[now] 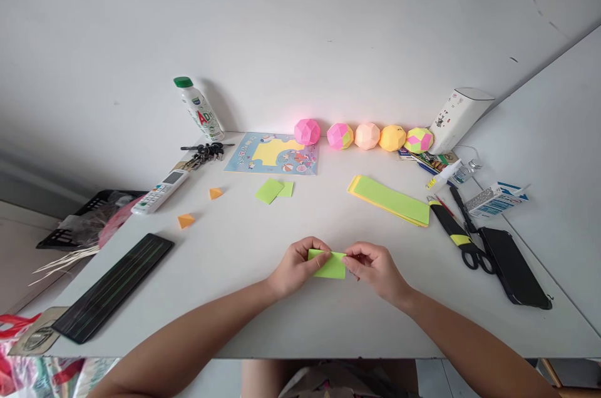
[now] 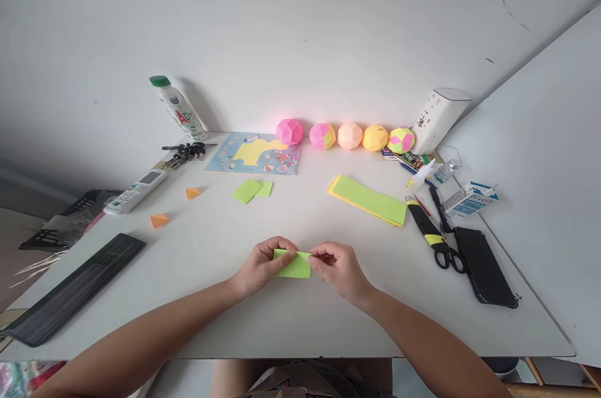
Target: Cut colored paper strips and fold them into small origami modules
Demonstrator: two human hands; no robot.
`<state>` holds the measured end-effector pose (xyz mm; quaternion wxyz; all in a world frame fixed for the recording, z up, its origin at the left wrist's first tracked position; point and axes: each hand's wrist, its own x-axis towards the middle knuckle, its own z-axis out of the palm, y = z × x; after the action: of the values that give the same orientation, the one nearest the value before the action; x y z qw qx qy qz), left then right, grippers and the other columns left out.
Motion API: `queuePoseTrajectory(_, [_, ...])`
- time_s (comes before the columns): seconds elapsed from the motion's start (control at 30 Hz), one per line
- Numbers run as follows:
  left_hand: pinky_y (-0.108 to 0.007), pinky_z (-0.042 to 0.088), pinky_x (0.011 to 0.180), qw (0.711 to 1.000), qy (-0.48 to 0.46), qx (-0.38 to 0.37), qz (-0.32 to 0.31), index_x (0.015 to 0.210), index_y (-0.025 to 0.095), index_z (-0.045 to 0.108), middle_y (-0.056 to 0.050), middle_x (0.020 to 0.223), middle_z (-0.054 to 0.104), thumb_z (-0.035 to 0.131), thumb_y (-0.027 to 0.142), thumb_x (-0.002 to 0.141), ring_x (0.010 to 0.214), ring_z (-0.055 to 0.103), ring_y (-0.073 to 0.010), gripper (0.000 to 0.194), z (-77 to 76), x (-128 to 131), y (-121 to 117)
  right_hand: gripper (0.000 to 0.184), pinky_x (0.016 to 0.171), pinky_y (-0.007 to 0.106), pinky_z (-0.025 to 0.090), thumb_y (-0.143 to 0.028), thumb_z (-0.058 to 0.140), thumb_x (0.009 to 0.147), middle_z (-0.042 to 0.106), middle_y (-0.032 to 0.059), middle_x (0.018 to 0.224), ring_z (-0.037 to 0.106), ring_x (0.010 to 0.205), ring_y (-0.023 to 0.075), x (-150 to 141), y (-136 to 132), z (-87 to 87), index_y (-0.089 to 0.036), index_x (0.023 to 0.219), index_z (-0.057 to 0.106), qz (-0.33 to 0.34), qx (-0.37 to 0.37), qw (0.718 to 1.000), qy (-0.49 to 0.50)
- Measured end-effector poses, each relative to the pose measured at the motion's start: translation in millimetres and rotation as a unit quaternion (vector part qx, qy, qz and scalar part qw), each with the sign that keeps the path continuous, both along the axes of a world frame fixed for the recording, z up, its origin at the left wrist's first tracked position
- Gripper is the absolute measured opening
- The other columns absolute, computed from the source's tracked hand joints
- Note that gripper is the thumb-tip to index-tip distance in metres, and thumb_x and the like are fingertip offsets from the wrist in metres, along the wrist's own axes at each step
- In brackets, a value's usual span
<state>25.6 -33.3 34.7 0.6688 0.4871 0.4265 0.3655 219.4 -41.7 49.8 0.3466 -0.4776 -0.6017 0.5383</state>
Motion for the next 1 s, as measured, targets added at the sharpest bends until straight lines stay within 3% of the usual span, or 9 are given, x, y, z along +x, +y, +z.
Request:
queuePoseTrajectory(0.17, [-0.024, 0.041, 0.058, 1.0, 0.004, 0.008, -0.002, 0.078, 0.015, 0.057, -0.002, 0.073, 0.06, 0.062, 0.041, 0.075, 0.064, 0.053, -0.0122, 0.027, -1.3, 0, 0, 0.019, 0.047, 0.021, 0.043, -0.035, 0.059, 0.079, 0.056, -0.0005, 0.064, 0.049, 0.054, 0.0098, 1, 0, -2.1, -0.016, 0.077, 0.063, 0.009, 0.001, 1.0, -0.007])
queuePoseTrajectory(0.33, [-0.025, 0.043, 0.061, 0.998, 0.027, 0.041, -0.041, 0.079, 0.014, 0.06, -0.003, 0.074, 0.061, 0.061, 0.039, 0.077, 0.065, 0.054, -0.0125, 0.025, -5.2, 2, -2, 0.016, 0.056, 0.023, 0.046, -0.029, 0.059, 0.08, 0.065, 0.0036, 0.075, 0.056, 0.063, 0.0129, -1, -2, -8.5, -0.017, 0.087, 0.066, 0.021, 0.093, 0.994, -0.049])
queuePoseTrajectory(0.43, [-0.024, 0.042, 0.06, 0.996, 0.05, 0.048, -0.053, 0.079, 0.014, 0.062, -0.003, 0.073, 0.062, 0.061, 0.038, 0.076, 0.065, 0.054, -0.0123, 0.024, -7.2, 3, -3, 0.017, 0.05, 0.022, 0.044, -0.029, 0.056, 0.083, 0.065, 0.003, 0.066, 0.054, 0.055, 0.012, -3, -3, -9.2, -0.017, 0.081, 0.068, 0.044, 0.123, 0.988, -0.082])
queuePoseTrajectory(0.6, [-0.025, 0.044, 0.061, 0.999, 0.007, -0.002, -0.034, 0.078, 0.014, 0.06, -0.002, 0.071, 0.063, 0.063, 0.04, 0.074, 0.065, 0.057, -0.0129, 0.027, -6.8, 4, -3, 0.021, 0.049, 0.022, 0.044, -0.03, 0.053, 0.084, 0.062, 0.0024, 0.062, 0.055, 0.054, 0.0123, -1, -3, -4.5, -0.017, 0.077, 0.068, 0.02, 0.117, 0.991, -0.061])
queuePoseTrajectory(0.77, [-0.025, 0.043, 0.059, 1.0, -0.008, 0.0, -0.021, 0.071, 0.014, 0.057, -0.001, 0.067, 0.061, 0.065, 0.04, 0.073, 0.062, 0.055, -0.0122, 0.028, -6.7, 4, -1, 0.02, 0.047, 0.02, 0.042, -0.032, 0.052, 0.084, 0.06, 0.001, 0.063, 0.052, 0.053, 0.0107, 0, -1, -4.0, -0.017, 0.078, 0.064, 0.028, 0.091, 0.994, -0.054])
queuePoseTrajectory(1.0, [-0.023, 0.038, 0.055, 0.994, 0.022, 0.028, -0.099, 0.071, 0.012, 0.058, 0.0, 0.063, 0.055, 0.064, 0.039, 0.073, 0.058, 0.049, -0.0099, 0.028, -11.3, 6, -5, 0.019, 0.049, 0.02, 0.038, -0.03, 0.049, 0.086, 0.057, 0.0009, 0.066, 0.046, 0.056, 0.0099, -7, -3, -7.5, -0.017, 0.077, 0.059, 0.065, 0.168, 0.979, -0.098])
